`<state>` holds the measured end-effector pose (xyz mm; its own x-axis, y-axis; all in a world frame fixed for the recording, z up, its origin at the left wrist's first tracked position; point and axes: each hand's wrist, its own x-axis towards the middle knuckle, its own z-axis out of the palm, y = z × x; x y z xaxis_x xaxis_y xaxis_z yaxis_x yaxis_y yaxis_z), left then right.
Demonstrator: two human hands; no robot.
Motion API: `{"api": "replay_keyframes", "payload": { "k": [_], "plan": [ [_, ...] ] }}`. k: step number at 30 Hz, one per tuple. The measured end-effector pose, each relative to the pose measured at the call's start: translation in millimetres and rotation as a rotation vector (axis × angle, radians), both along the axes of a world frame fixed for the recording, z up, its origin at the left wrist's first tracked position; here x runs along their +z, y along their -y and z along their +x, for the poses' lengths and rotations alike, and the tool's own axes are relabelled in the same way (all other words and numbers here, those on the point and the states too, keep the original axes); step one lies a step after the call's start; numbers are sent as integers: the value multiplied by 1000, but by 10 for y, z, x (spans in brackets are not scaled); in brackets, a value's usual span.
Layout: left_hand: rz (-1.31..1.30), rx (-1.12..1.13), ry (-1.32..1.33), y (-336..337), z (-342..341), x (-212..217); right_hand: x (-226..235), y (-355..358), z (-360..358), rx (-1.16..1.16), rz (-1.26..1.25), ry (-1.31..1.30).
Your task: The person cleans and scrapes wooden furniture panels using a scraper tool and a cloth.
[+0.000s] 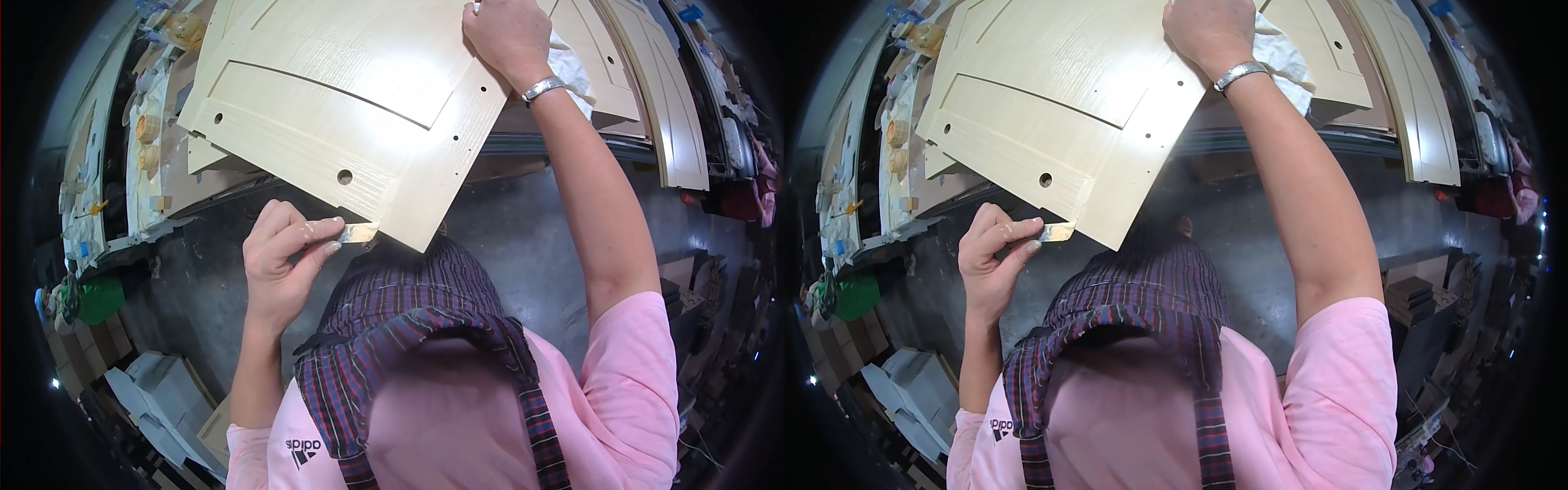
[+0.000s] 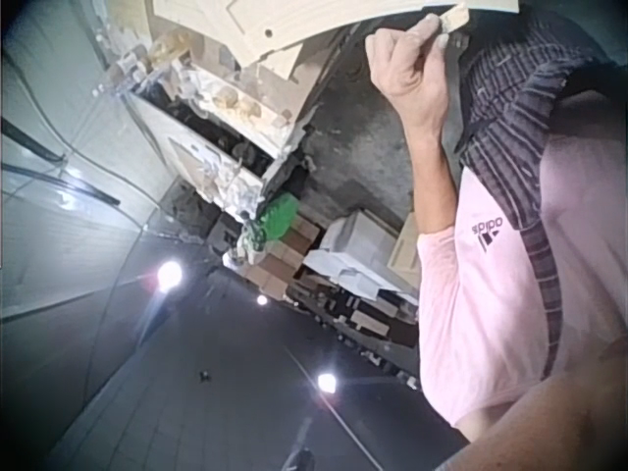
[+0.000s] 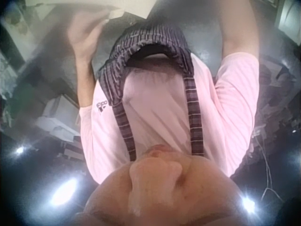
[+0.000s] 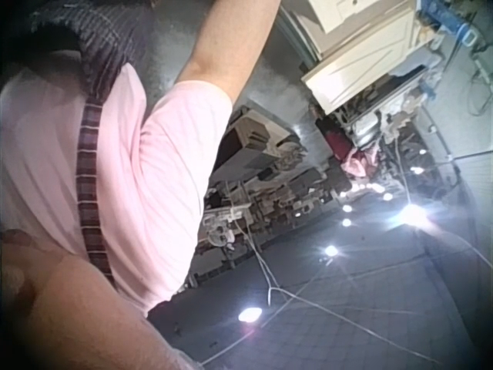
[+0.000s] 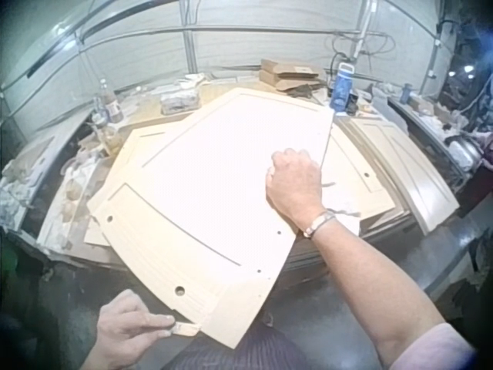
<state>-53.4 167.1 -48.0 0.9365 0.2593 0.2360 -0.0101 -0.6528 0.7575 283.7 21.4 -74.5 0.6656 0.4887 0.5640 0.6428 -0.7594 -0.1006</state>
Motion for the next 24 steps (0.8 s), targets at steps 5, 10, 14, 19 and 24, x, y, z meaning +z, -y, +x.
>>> {"api": "replay_keyframes", "payload": {
  "k": [5, 10, 14, 19, 24],
  "plan": [
    [-14, 26, 13, 6, -20, -17, -15, -10, 5, 3, -3, 12],
    [33, 16, 2, -28, -20, -47, -2, -4, -6, 9, 4, 13],
    [-7, 19, 29, 30, 28, -13, 7, -7, -15, 4, 3, 13],
    [49, 6, -21, 44, 120, -17, 18, -9, -16, 3, 3, 10],
    [89, 28, 20, 86, 166, 3, 27, -8, -14, -4, -10, -16]
  ]
}}
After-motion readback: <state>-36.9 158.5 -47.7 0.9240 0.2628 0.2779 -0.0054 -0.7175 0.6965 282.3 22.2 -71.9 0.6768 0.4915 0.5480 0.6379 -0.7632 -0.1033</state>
